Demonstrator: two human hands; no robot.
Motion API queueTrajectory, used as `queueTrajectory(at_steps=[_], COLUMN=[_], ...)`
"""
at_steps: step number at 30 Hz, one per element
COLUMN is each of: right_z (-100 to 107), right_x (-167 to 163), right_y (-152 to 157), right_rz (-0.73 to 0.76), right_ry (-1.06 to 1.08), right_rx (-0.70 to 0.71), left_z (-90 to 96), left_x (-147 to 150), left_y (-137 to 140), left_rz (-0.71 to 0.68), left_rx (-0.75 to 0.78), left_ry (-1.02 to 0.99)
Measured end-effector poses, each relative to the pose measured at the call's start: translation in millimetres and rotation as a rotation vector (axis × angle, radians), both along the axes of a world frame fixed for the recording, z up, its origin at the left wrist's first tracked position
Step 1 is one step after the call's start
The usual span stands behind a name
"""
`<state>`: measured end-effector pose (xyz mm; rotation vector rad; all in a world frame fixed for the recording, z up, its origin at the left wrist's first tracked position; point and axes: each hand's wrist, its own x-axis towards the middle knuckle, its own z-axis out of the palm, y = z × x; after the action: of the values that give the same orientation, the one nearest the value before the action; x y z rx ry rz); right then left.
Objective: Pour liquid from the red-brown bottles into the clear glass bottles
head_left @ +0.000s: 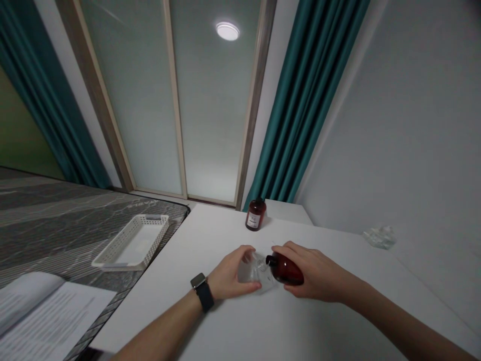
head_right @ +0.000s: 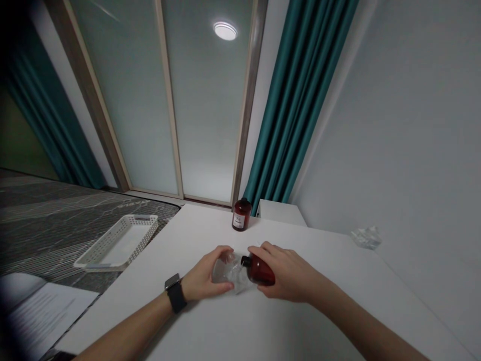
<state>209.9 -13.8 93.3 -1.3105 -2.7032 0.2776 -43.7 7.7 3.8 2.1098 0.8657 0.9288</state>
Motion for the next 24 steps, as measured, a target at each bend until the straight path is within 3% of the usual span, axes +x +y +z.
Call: queueTrajectory(at_steps=[24], right_z=[12.7], right_x=[-3.3], right_y=[4.4], right_rz=[0.036], right_ry=[-0.069], right_rx=[-0.017], left_z=[-5.3], left_x=[0.7], left_y=[2.7], left_rz=[-0.015], left_rx=[-0.018], left_ry=[-0.03])
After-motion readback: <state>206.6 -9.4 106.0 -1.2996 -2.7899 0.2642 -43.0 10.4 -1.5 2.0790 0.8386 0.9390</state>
